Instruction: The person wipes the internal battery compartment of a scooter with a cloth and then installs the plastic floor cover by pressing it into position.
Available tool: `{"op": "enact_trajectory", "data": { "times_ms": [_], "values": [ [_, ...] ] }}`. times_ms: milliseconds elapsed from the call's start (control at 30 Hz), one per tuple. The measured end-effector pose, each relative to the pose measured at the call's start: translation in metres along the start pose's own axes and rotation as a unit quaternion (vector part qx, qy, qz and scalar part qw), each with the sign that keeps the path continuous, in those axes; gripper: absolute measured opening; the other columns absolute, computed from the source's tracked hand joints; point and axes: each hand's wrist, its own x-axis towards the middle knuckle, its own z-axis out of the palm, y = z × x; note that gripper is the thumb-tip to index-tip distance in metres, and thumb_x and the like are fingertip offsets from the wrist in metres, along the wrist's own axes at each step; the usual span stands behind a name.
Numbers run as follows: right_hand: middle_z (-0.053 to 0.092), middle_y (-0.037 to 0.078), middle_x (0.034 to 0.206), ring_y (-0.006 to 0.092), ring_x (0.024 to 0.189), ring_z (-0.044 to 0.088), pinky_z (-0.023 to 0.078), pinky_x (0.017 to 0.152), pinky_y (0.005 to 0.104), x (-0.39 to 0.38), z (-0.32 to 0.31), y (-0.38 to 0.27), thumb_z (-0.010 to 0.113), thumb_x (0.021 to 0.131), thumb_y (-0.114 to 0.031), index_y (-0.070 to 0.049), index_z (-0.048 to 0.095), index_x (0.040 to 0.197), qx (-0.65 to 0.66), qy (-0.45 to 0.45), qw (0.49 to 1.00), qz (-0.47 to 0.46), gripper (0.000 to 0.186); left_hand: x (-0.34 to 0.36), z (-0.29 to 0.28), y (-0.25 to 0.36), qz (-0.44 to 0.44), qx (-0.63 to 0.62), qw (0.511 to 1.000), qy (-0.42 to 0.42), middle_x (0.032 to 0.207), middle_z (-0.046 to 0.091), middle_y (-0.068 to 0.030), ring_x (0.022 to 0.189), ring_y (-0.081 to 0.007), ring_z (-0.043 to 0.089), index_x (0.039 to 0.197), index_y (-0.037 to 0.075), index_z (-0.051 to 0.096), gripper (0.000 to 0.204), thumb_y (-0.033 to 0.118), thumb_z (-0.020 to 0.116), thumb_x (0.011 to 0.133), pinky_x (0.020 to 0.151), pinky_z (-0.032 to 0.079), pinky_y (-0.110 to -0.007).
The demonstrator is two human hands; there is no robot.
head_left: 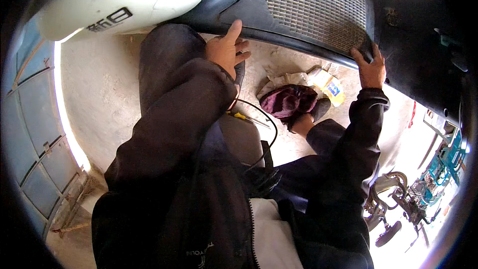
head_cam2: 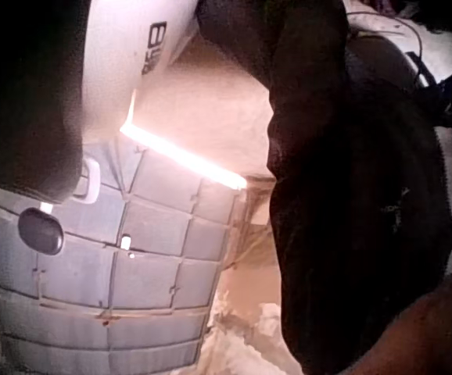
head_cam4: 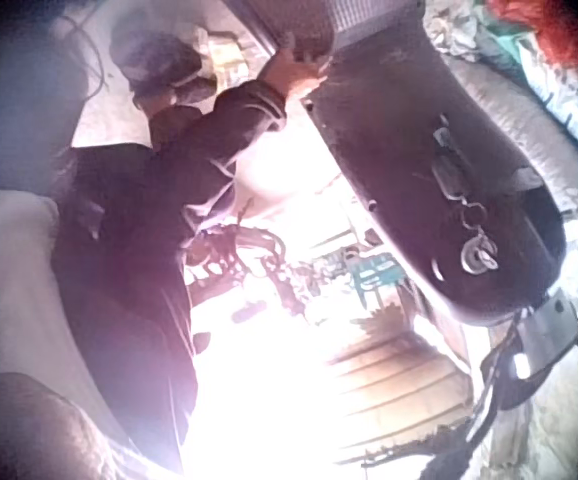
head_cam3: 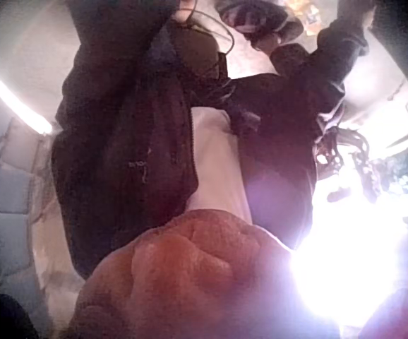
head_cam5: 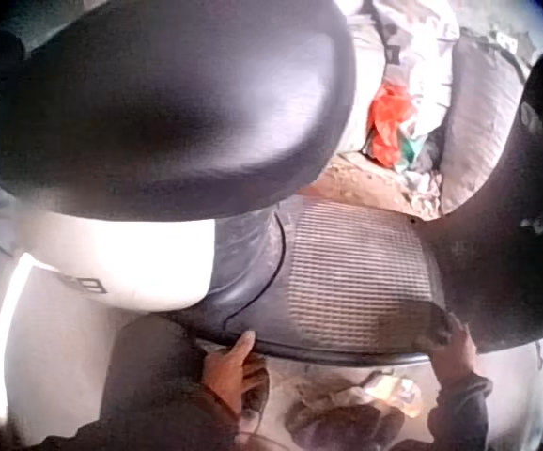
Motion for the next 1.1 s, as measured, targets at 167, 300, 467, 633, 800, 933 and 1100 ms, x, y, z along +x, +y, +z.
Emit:
{"op": "enact_trajectory", "data": {
  "times_ms": [167, 300, 467, 633, 800, 933, 1100],
  "values": [
    [0.046, 0.021, 0.131, 0.0341, 0.12, 0.046, 0.038, 0.1, 0.0408, -0.013, 0.006, 0.001, 0.076, 0.066, -0.045, -0.003, 0.05, 0.126, -0.042, 0.001, 0.995, -0.086, 0.078, 0.0, 0.001, 0.007, 0.013, -0.032, 0.998, 0.049, 0.096, 0.05, -0.0123, 0.091, -0.0282, 0.056, 0.107, -0.001, 0.049, 0.046, 0.035, 0.065, 0.083, 0.081, 0.051, -0.042],
    [0.043, 0.02, 0.134, 0.0337, 0.122, 0.043, 0.037, 0.1, 0.0409, -0.014, 0.018, 0.011, 0.077, 0.065, -0.04, -0.005, 0.051, 0.125, -0.049, 0.042, 0.993, -0.097, 0.074, 0.0, 0.004, 0.012, 0.029, -0.018, 0.996, 0.088, 0.103, 0.049, -0.0136, 0.092, -0.0296, 0.056, 0.113, -0.001, 0.047, 0.047, 0.03, 0.066, 0.083, 0.08, 0.051, -0.043],
    [0.05, 0.019, 0.126, 0.0338, 0.118, 0.045, 0.04, 0.097, 0.0417, -0.016, 0.02, 0.011, 0.079, 0.063, -0.038, -0.007, 0.054, 0.122, -0.008, 0.056, 0.993, -0.104, 0.071, 0.006, -0.001, 0.015, 0.023, -0.005, 0.997, 0.068, 0.108, 0.05, -0.0139, 0.092, -0.0305, 0.056, 0.115, 0.0, 0.048, 0.046, 0.027, 0.066, 0.083, 0.078, 0.052, -0.044],
    [0.052, 0.014, 0.125, 0.0313, 0.114, 0.048, 0.04, 0.097, 0.0393, 0.007, 0.007, 0.015, 0.081, 0.059, -0.034, -0.004, 0.056, 0.118, -0.011, 0.041, 0.975, -0.218, 0.071, 0.003, -0.002, 0.023, 0.021, 0.016, 0.999, 0.046, 0.106, 0.052, -0.0165, 0.09, -0.0311, 0.059, 0.114, -0.002, 0.047, 0.046, 0.025, 0.065, 0.083, 0.075, 0.052, -0.043],
    [0.049, 0.016, 0.127, 0.0331, 0.117, 0.044, 0.036, 0.1, 0.0406, -0.004, 0.028, 0.019, 0.079, 0.062, -0.034, -0.002, 0.055, 0.118, 0.012, 0.071, 0.978, -0.194, 0.07, 0.0, 0.006, 0.022, 0.017, 0.001, 0.996, 0.091, 0.099, 0.056, -0.0161, 0.079, -0.029, 0.062, 0.107, -0.004, 0.051, 0.044, 0.024, 0.07, 0.08, 0.064, 0.054, -0.037],
    [0.046, 0.017, 0.13, 0.0328, 0.121, 0.042, 0.035, 0.102, 0.0409, -0.013, 0.023, 0.007, 0.079, 0.063, -0.031, -0.004, 0.055, 0.12, 0.04, 0.062, 0.985, -0.154, 0.067, 0.006, 0.004, 0.024, 0.0, 0.009, 0.996, 0.085, 0.097, 0.054, -0.0157, 0.079, -0.0285, 0.061, 0.109, -0.002, 0.049, 0.047, 0.026, 0.07, 0.079, 0.065, 0.054, -0.039],
    [0.047, 0.018, 0.129, 0.0346, 0.121, 0.041, 0.035, 0.101, 0.0425, -0.012, 0.027, 0.009, 0.08, 0.061, -0.034, -0.004, 0.057, 0.118, 0.057, 0.077, 0.985, -0.143, 0.069, 0.008, 0.001, 0.024, -0.016, 0.029, 0.998, 0.061, 0.093, 0.051, -0.0128, 0.08, -0.0266, 0.058, 0.112, 0.004, 0.049, 0.052, 0.033, 0.073, 0.076, 0.072, 0.055, -0.041]
  ]
}}
